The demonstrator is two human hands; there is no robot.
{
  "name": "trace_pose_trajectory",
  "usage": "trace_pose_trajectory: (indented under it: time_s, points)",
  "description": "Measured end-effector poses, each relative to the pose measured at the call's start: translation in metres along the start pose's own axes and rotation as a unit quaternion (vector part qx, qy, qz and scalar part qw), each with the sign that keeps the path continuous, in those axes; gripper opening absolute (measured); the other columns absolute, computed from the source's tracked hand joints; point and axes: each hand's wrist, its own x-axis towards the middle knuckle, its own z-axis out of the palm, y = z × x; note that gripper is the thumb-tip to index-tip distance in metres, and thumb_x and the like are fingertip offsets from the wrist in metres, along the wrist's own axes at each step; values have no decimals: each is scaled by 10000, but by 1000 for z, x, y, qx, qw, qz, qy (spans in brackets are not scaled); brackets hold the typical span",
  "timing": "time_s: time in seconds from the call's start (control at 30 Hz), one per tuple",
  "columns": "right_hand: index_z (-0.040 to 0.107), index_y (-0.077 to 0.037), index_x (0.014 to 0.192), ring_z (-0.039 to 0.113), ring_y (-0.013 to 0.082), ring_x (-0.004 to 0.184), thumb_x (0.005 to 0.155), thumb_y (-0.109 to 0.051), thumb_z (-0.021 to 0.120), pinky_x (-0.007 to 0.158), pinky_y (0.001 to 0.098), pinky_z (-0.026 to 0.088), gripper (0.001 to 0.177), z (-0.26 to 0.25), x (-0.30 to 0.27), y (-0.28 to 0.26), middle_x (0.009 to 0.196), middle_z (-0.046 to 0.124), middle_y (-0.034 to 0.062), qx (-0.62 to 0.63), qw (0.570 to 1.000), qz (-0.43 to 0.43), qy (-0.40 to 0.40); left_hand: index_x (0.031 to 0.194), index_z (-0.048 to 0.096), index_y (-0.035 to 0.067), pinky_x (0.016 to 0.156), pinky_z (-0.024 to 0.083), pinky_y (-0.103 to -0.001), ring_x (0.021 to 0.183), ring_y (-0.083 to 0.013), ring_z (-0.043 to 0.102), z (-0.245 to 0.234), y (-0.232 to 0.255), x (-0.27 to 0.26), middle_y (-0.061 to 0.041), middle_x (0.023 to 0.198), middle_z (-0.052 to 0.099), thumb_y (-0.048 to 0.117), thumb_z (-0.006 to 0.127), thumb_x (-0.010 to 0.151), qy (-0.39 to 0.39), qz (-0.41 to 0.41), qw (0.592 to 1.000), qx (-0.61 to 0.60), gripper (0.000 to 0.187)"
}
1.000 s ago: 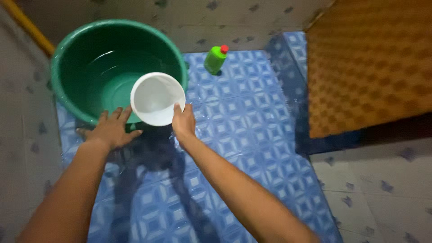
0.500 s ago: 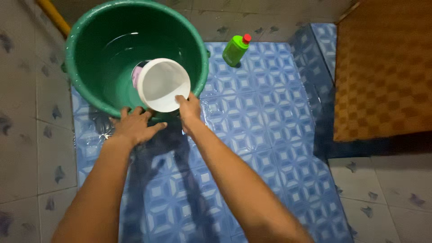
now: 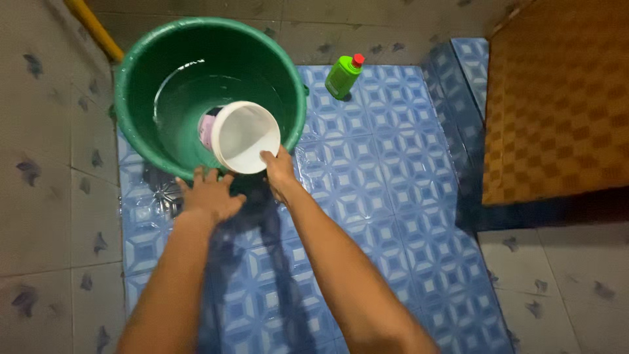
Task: The person cleans a bathroom countertop and various toiletries. They use a blue scrubbing brush and a white cup to scoop water from a green basin to wash the surface and items like bottles, a soap dish, and a sponge. The person repeatedly scrubs the countertop and rinses the items, placing them back on the counter.
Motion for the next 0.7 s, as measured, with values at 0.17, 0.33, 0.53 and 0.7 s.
trace_pose_trajectory:
  time_s: [0.17, 0.33, 0.53, 0.7]
  points:
    - [569, -6, 1347, 650, 229, 1085, 930, -85, 595, 958, 371, 510, 425, -19, -20, 17, 1210, 694, 129, 6, 1000, 3, -11, 1507, 464, 238, 1193, 40, -746, 1583, -364, 80, 5, 23, -38, -92, 1673, 244, 577, 635, 876, -18, -6, 1000, 9, 736]
    - [574, 28, 1350, 663, 224, 1092, 934, -40, 567, 983, 356, 513, 421, -36, -58, 18, 1226, 696, 134, 45, 998, -16, -44, 1520, 453, 227, 1200, 28, -732, 1575, -364, 98, 19, 34, -70, -100, 1664, 259, 550, 636, 881, -32, -6, 999, -3, 739]
    - [574, -45, 1372, 615, 239, 942, 972, -115, 565, 754, 414, 447, 406, -59, -132, 5, 1148, 681, 142, -45, 989, 136, 29, 1538, 430, 224, 1212, 30, -716, 1584, -357, 85, 49, 52, -111, -92, 1688, 218, 541, 621, 898, -64, -7, 998, 13, 739]
    - [577, -24, 1338, 675, 200, 1033, 941, -83, 591, 896, 345, 542, 402, -103, -175, 33, 1180, 708, 101, 5, 998, 67, 6, 1580, 349, 193, 1188, 54, -743, 1572, -377, 79, 86, 74, -156, -102, 1688, 194, 527, 614, 916, -93, 5, 995, 16, 790]
